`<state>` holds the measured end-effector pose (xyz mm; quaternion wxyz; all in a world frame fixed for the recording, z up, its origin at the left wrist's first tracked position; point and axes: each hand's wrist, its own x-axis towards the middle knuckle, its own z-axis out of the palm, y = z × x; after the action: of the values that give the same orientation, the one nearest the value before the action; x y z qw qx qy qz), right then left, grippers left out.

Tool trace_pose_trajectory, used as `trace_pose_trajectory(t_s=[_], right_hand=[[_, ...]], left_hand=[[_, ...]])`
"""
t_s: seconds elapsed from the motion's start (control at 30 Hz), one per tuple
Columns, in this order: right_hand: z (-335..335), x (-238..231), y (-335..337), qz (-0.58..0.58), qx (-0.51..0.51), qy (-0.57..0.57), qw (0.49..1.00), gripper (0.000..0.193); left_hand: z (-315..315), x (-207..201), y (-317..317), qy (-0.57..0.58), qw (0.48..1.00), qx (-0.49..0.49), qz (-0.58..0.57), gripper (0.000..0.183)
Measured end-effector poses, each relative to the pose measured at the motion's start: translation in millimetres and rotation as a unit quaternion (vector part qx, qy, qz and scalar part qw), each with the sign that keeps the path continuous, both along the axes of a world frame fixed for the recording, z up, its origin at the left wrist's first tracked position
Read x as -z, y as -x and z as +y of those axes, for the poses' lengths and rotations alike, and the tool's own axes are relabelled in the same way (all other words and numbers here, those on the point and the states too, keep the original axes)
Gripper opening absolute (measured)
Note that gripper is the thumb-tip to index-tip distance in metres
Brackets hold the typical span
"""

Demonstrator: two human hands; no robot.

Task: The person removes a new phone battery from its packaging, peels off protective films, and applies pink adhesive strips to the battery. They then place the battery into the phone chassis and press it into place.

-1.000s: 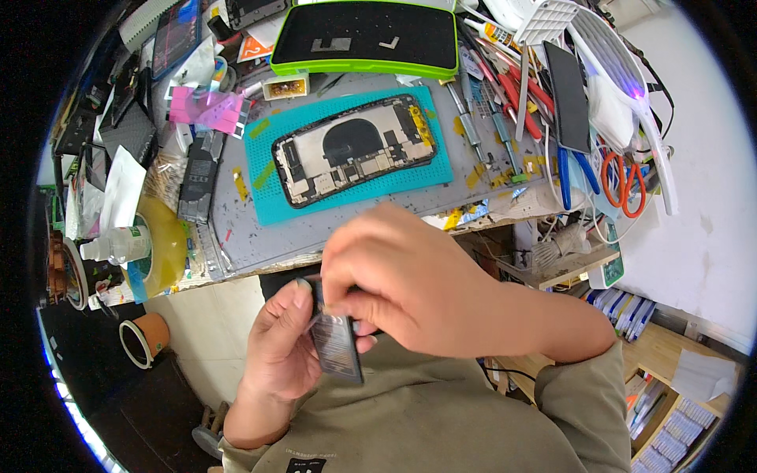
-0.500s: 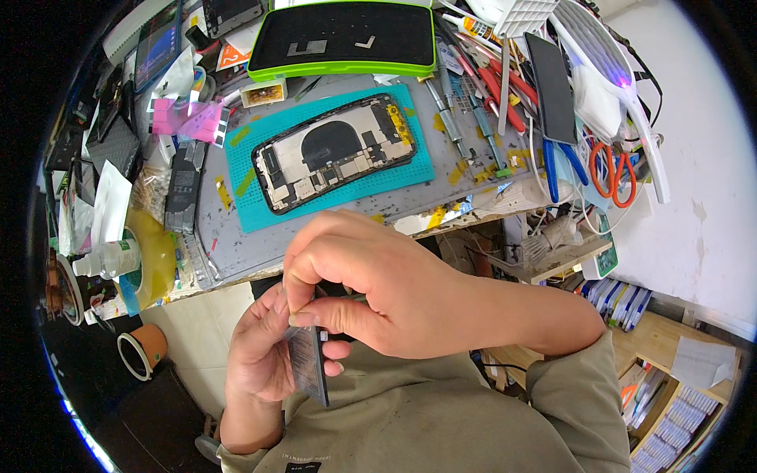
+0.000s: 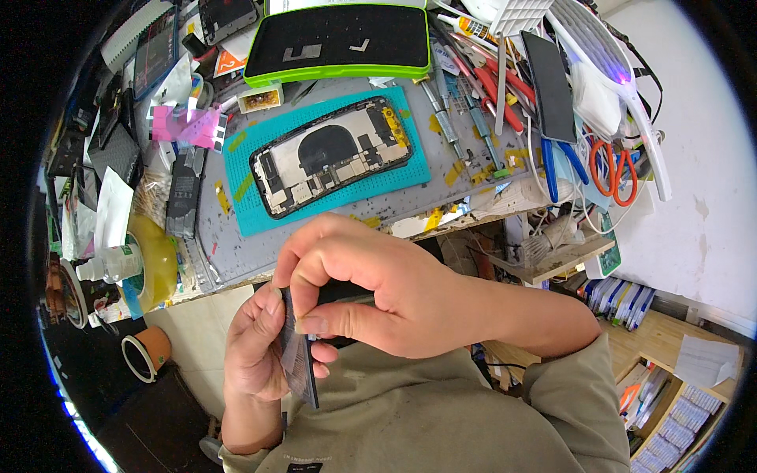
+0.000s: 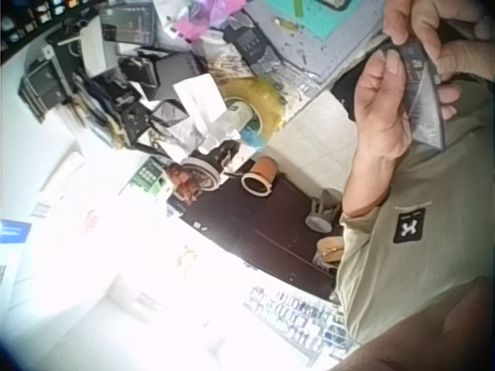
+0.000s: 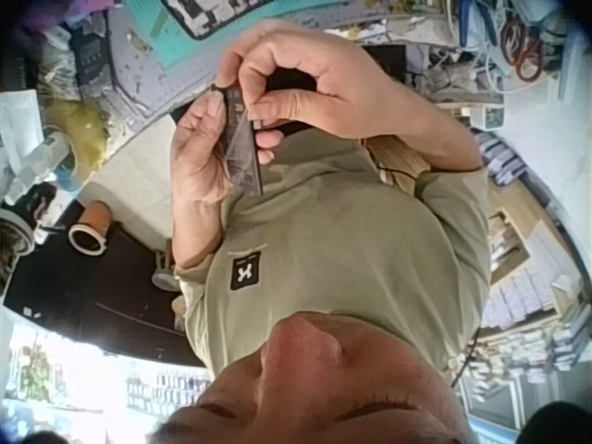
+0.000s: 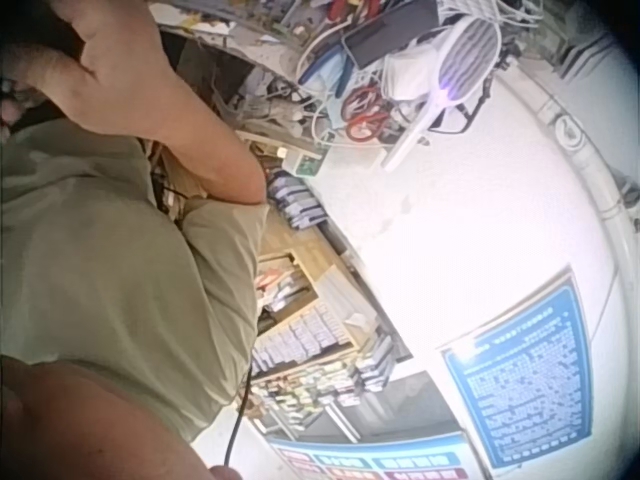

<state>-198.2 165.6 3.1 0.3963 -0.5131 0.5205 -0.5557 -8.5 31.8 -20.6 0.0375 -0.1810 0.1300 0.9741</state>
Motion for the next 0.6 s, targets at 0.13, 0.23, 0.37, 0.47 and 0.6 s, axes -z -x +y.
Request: trace_pose_trajectory(t_s=[0.13, 0.23, 0.37, 0.47, 0.6], right_hand=[[5, 6, -5, -0.031, 0.052, -0.016, 0.998, 0.014], [8, 10, -11, 0.004, 0.145, -0.030, 0.989, 0.017], [19, 5, -34, 0.039, 0.205, -0.057, 0.976, 0.030], [16, 3, -46, 0.143, 0.173, -0.035, 0.974, 0.030], [6, 16, -52, 0.200, 0.232, 0.045, 0.951, 0.012]], left_hand=[[4, -10, 3, 0.068, 0.997, -0.027, -0.005, 0.032], [11, -10, 2, 0.162, 0.985, -0.061, -0.004, 0.033], [26, -4, 4, 0.361, 0.915, -0.179, -0.028, 0.036], [32, -4, 7, 0.455, 0.868, -0.199, -0.025, 0.037], [36, -2, 7, 0.480, 0.857, -0.185, -0.003, 0.038]])
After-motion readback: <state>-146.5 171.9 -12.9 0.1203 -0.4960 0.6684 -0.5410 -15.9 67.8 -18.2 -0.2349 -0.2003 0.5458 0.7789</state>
